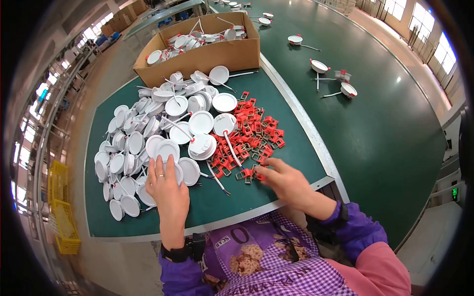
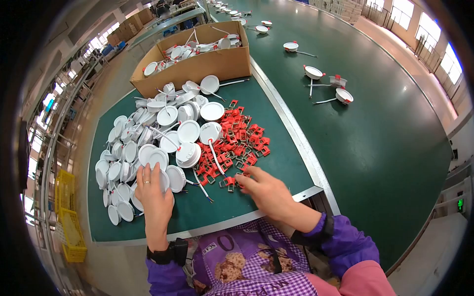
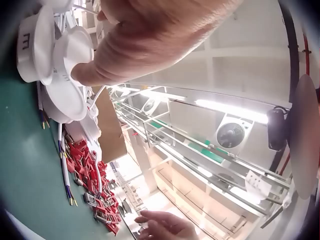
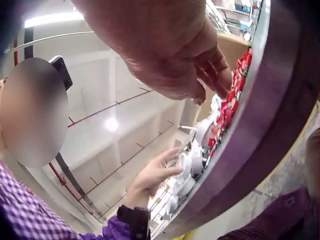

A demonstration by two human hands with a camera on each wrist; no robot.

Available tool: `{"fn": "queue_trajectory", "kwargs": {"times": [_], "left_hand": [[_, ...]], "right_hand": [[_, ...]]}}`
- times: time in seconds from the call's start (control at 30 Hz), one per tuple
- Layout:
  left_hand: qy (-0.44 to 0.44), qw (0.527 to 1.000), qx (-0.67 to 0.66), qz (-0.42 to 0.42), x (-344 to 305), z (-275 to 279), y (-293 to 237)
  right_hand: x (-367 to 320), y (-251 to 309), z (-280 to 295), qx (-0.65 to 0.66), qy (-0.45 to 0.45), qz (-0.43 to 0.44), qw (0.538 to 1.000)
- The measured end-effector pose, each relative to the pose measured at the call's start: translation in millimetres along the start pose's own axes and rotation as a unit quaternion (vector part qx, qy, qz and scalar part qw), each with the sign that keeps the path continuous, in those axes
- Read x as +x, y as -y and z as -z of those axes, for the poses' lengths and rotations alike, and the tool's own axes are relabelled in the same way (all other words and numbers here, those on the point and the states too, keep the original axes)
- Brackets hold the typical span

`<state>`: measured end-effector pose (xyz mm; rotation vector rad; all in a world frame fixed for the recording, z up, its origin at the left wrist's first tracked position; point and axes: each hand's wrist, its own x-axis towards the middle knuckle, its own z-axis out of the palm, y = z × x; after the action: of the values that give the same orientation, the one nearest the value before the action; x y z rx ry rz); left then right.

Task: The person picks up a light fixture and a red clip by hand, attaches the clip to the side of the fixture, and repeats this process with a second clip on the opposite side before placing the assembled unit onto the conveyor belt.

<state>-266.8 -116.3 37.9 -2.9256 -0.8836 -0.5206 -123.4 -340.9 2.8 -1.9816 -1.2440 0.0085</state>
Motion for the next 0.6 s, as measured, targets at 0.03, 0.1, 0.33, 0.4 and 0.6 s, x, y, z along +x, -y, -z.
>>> {"fn": "queue_trajectory", "kwargs": {"times": [0.03,0.1,0.33,0.4,0.6], "left_hand": [[0.004,1.0,0.011,-0.008,1,-2,-2],[0.007,1.0,0.024,-0.019,4,-7,-3],[0.061,0.998,0.006,-0.024,8,-7,-3],[0.055,0.998,0.015,-0.024,7,-11,-1],[0.061,0.997,-0.019,-0.05,13,-1,3]], "right_hand": [[0,0,-6,-0.012,-0.002,0.008,1.0],[-1,-8,-12,-0.038,0.007,0.017,0.999],[-4,-19,-1,-0.07,0.019,-0.004,0.997],[-4,-16,3,-0.072,0.017,-0.02,0.997],[-5,-15,9,-0.099,0.067,0.05,0.992]]}}
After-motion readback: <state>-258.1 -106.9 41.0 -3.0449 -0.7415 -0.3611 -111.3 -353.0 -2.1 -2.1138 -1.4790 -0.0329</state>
